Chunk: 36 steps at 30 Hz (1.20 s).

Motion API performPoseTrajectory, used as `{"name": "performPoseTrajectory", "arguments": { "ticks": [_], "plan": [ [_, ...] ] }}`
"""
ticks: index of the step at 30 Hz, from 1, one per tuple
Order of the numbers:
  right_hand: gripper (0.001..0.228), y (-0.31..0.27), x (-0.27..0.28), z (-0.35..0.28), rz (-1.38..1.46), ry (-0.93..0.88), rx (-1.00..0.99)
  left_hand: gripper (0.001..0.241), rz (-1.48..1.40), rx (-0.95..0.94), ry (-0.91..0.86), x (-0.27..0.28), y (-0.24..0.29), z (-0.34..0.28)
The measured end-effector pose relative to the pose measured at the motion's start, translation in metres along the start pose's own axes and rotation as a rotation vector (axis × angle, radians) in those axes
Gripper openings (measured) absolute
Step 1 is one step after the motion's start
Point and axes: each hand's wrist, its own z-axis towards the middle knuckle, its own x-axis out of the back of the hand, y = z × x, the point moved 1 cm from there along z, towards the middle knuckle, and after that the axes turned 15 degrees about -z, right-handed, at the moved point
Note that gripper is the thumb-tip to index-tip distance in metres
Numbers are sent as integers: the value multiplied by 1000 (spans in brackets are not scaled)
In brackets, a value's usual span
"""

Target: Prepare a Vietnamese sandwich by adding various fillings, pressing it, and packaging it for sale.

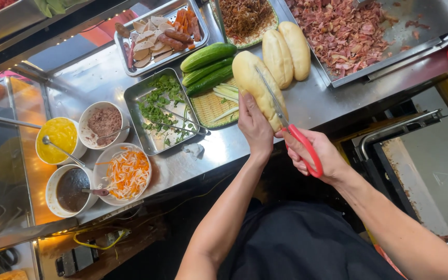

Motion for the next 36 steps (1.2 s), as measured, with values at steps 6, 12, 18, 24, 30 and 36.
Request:
{"name": "performPoseTrajectory", "arguments": {
  "ticks": [6, 12, 18, 24, 30, 36],
  "plan": [
    [50, -20, -3, -3, 101, -41, -53, 56, 7, -89, -158, 17, -15, 1],
    [56, 0, 24, 16, 125, -64, 1, 55, 89, -41, -192, 28, -54, 4],
    [52, 17, 63, -6, 27, 9, -138, 59, 402, -4, 138, -8, -91, 78],
    [55, 41, 104, -13, 118, 36, -100, 40, 817, -364, 112, -7, -130, 125],
    [62, 57, 120, 23, 76, 32, -102, 28, 385, -585, 121, 16, 78, 167],
    [59, 55, 97, 39, 122, 12, -81, 31, 743, -933, 327, 55, 343, 310]
  ]
}}
